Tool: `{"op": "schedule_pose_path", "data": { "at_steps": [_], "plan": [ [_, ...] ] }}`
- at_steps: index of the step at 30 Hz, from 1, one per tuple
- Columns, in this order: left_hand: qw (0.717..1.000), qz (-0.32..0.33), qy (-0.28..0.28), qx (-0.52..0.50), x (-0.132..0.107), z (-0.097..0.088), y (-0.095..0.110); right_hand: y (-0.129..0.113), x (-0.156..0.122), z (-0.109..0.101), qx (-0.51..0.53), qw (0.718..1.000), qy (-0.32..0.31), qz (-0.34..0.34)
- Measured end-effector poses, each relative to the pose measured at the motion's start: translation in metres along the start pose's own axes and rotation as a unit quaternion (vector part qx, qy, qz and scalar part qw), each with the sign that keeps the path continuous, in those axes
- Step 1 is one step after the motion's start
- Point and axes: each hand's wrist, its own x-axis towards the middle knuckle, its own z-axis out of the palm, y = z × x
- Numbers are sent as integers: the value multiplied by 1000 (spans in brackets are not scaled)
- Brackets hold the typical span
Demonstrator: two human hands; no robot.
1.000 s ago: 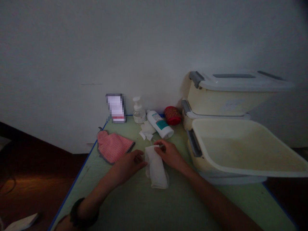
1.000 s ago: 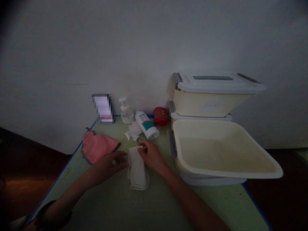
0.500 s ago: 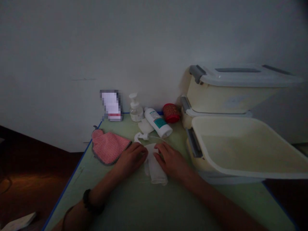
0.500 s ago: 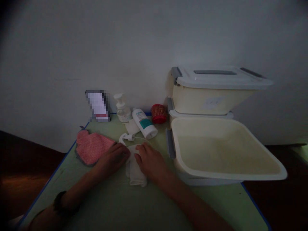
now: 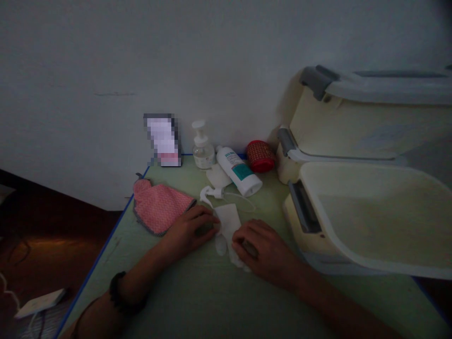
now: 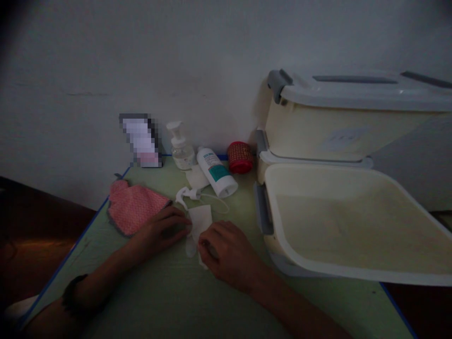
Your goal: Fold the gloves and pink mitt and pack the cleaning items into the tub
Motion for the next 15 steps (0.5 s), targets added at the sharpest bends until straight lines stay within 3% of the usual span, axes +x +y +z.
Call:
{"op": "schedule_pose_path", "data": {
  "at_steps": [4,8,15],
  "plan": [
    [1000,6,-9,5,0,-2,1,-3,1,-2,107,984,105,92],
    [999,22,-18,22,-1,-2,0,-3,2,-2,145,969,140,140],
    [999,18,-40,24,-2,-1,0,-1,0,3,89,985,126,79]
  ]
}}
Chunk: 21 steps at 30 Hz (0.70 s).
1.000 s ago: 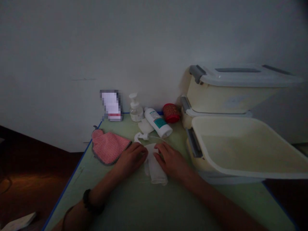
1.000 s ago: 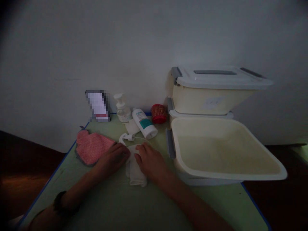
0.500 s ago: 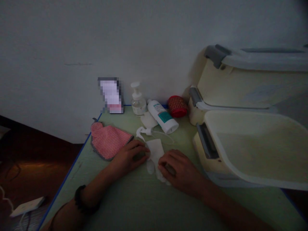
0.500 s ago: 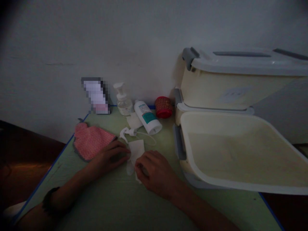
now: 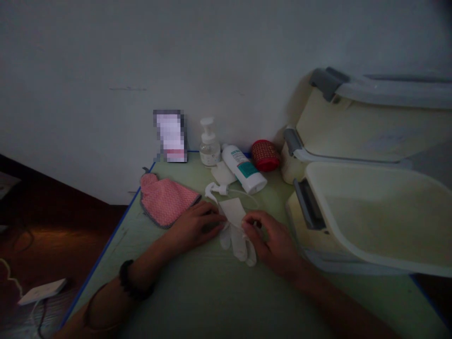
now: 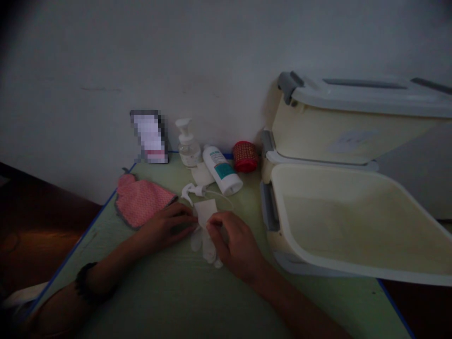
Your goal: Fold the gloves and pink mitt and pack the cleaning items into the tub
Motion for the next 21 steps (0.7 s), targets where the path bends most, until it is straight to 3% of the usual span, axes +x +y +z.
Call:
{"op": "schedule_pose_path", "data": {
  "at_steps": [3,6,8,14,21],
  "plan": [
    [1000,-3,-2,-1,1,-1,2,1,1,-6,-28,996,-84,-31],
    [1000,-3,-1,-5,1,-2,3,-1,2,-18,-88,969,-218,-73],
    [1000,-3,-1,-5,2,-2,3,-4,1,-25,-120,953,-264,-89],
    [1000,10,-3,10,1,-1,0,-11,-3,-31,-159,940,-283,-100],
    [998,46,21,27,1,-4,3,-3,-2,-26,-200,938,-269,-84]
  ]
}}
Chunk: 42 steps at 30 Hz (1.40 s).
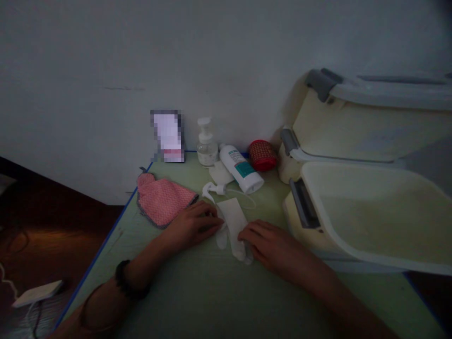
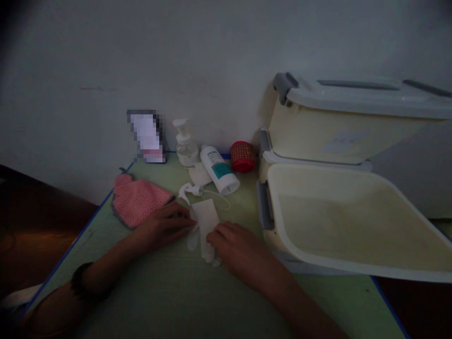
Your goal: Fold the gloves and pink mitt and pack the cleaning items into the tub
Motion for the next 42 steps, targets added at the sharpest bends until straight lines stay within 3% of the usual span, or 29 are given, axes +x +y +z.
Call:
{"op": "schedule_pose_path", "data": {
  "at_steps": [8,10,13,19,25,29,37,42],
  "plan": [
    [998,9,-57,-13,1,-4,2,-5,1,-2,119,969,206,73],
    [998,6,-61,-11,1,-3,2,-6,2,-1,116,965,226,71],
    [998,3,-62,-1,2,-3,2,-8,4,5,89,977,191,18],
    [997,-24,-46,-54,1,-7,1,-13,5,13,-10,996,51,-66],
    [997,-56,38,-43,0,-3,0,-15,3,8,-17,997,-3,-76],
    [996,-32,80,40,4,4,4,-14,1,8,-24,996,-10,-88],
    [995,-56,-3,82,10,14,6,-14,-1,4,-2,998,-14,-68],
    [991,-101,61,57,9,16,3,-11,6,5,32,993,113,28]
  ]
}}
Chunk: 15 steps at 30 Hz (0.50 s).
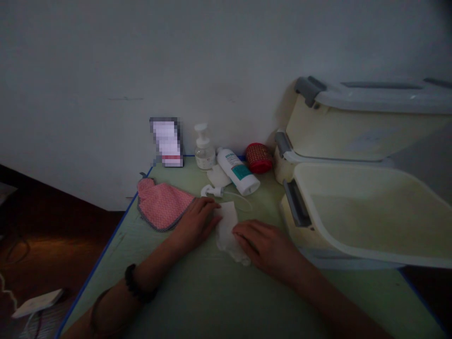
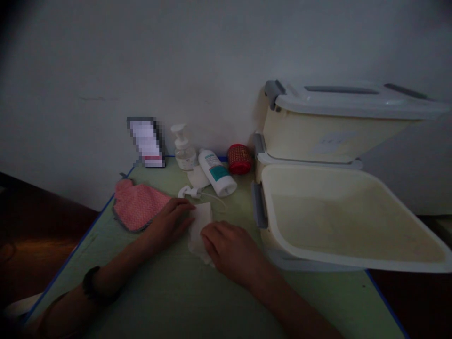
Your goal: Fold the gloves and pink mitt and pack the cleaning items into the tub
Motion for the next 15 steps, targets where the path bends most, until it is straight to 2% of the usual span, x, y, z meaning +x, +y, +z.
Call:
{"op": "schedule_pose_path", "data": {
  "at_steps": [4,15],
  "plan": [
    [997,-48,52,33,2,3,-3,4,6,11,31,996,75,37],
    [993,-52,47,97,8,4,-4,27,21,34,74,982,123,124]
  ]
}}
